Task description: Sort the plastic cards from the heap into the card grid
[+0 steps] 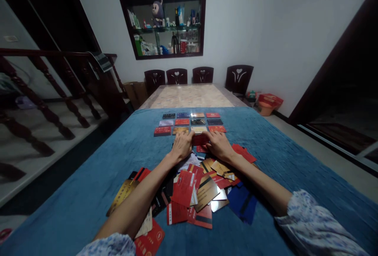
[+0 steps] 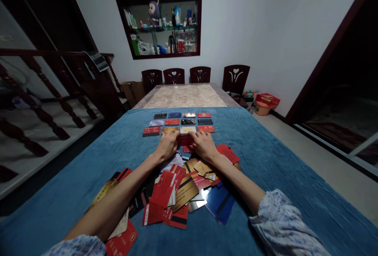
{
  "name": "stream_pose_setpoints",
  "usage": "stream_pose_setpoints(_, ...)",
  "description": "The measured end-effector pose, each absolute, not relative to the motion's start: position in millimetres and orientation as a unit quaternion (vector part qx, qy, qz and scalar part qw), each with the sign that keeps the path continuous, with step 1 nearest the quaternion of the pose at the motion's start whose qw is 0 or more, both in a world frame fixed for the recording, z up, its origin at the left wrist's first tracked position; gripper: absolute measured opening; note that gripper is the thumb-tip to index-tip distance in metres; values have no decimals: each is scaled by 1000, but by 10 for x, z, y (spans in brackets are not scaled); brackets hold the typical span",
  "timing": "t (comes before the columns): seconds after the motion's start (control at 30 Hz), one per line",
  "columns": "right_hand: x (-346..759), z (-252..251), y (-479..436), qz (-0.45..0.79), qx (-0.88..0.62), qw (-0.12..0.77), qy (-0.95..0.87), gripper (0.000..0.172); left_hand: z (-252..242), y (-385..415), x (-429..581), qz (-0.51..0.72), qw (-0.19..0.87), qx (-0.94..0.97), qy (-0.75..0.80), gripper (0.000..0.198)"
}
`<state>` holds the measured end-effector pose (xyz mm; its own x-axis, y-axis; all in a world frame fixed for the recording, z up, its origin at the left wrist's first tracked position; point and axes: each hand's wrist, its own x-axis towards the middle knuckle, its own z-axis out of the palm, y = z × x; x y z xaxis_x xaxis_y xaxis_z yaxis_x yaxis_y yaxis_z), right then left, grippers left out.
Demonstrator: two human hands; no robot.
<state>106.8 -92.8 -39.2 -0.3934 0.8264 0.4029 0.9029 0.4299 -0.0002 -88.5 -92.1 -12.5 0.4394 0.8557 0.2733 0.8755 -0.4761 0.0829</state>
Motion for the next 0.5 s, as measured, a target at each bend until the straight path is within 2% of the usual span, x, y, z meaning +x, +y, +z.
stream_pose_setpoints(0.5,1060,-308,-896,-111,-534,134,-827,54,-203,-803,-893,-183,-58,-832,-521,33)
